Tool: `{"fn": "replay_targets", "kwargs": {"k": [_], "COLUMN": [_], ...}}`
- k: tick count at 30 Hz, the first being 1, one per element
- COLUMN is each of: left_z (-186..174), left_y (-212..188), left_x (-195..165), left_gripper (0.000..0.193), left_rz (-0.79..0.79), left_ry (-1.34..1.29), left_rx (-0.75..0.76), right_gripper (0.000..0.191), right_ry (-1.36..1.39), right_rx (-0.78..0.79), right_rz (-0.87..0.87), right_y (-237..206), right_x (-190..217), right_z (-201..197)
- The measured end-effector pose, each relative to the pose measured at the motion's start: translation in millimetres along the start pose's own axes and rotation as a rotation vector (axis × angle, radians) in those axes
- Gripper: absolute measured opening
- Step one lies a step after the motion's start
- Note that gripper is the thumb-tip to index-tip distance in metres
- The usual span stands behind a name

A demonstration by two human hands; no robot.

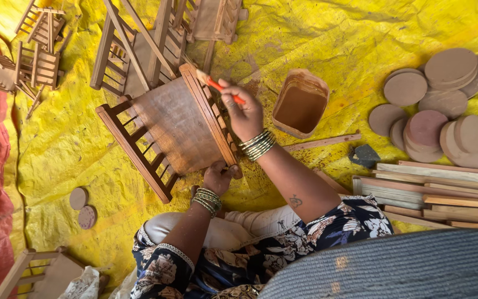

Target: The person sits on the ground and applies a reddish-brown stain to a small wooden chair using a brush, dipping the brush into a container of stain. They rotate and reposition the chair to coat the seat, back, and side rails, working the stain into the slats and edges.

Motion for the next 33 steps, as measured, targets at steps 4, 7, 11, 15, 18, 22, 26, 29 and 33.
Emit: {"fn": "replay_targets", "kwargs": {"k": [4,7,11,15,18,22,26,29,33], "left_z": [0.1,0.9,-2.8,-4.1,-6.4,-10.4,-9.2,-7.3,-6.9], "left_y": [3.9,3.6,1.6,-2.9,-5.1,-6.2,-4.9,-3.4,-3.9], "left_x": [-2.8,-3.2,-3.7,-1.1,-2.1,-2.7,-1.9,-2.5,-4.9], "left_gripper": [0.037,0.037,0.036,0.034,0.033,0.032,0.032,0.035,0.035], "left_rz": [0.054,0.042,0.052,0.0,0.03,0.076,0.029,-0.005,0.029], "left_ry": [-0.098,-0.101,-0.083,-0.134,-0.11,-0.143,-0.122,-0.059,-0.16], "left_rx": [-0.06,-0.064,-0.053,0.004,-0.013,-0.055,-0.007,0.032,-0.01], "right_gripper": [0.013,0.014,0.015,0.014,0.013,0.011,0.008,0.008,0.008], "right_ry": [0.041,-0.132,-0.046,0.057,-0.012,-0.228,-0.141,-0.153,-0.159], "right_rx": [-0.027,-0.054,0.058,0.051,0.039,0.215,0.299,0.402,0.239], "right_rz": [-0.05,0.014,-0.028,-0.025,-0.011,-0.149,0.107,0.105,0.103], "right_y": [11.1,11.1,1.8,3.5,6.4,2.8,22.8,37.2,38.0], "right_x": [-3.1,-11.5,-12.0,-1.4,5.8,20.9,25.8,36.7,33.2], "right_z": [-20.5,-18.5,-4.6,-11.9,-9.9,1.5,-27.2,-52.1,-43.3]}}
Point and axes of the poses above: each hand's wrist, its own y-axis towards the middle knuckle, its own z-axis out of the palm, x = y × z, the point moved 4 cm from there along y, towards the middle knuckle, and after that the axes turned 8 degrees about y, right-handed, at the moved point
